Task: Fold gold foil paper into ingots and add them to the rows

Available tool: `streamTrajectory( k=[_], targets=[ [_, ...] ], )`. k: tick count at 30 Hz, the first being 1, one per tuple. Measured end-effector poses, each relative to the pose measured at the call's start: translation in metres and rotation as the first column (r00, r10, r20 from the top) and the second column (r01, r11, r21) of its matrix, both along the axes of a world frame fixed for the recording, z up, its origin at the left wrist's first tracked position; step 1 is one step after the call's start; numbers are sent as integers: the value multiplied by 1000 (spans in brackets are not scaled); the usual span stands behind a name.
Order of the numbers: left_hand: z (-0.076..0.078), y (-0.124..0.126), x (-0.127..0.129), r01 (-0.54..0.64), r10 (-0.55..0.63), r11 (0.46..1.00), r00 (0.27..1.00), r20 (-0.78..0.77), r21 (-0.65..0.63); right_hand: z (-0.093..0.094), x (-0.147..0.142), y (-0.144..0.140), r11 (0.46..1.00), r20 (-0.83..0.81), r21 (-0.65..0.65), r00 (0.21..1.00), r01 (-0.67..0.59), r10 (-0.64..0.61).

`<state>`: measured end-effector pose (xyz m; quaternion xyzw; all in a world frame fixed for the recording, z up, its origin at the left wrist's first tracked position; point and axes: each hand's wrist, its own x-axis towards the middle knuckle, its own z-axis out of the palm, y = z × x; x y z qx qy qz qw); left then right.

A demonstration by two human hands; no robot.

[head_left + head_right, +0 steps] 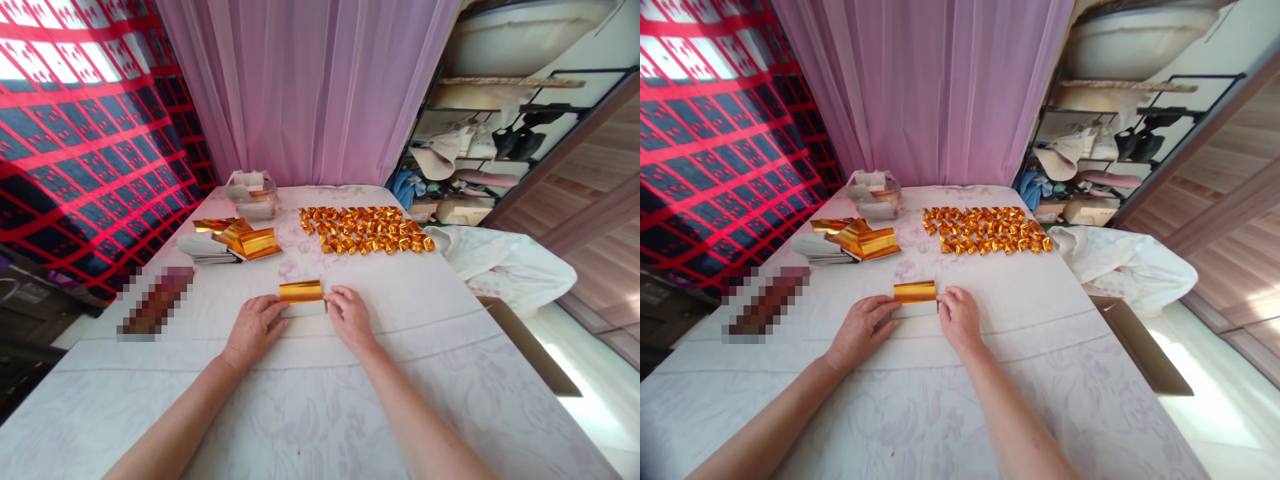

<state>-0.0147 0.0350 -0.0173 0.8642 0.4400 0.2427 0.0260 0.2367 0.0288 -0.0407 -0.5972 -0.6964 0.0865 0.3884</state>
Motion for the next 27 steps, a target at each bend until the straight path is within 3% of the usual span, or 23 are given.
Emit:
streamTrajectory(
  k=[9, 27],
  targets=[
    [3, 2, 2, -21, 22, 996, 1000, 5, -85, 8, 12, 2, 984, 32, -49, 985, -170, 172],
    [12, 0, 6, -16, 17, 997, 1000, 14, -73, 20, 12, -9, 958, 128, -151, 956, -244, 264]
  ],
)
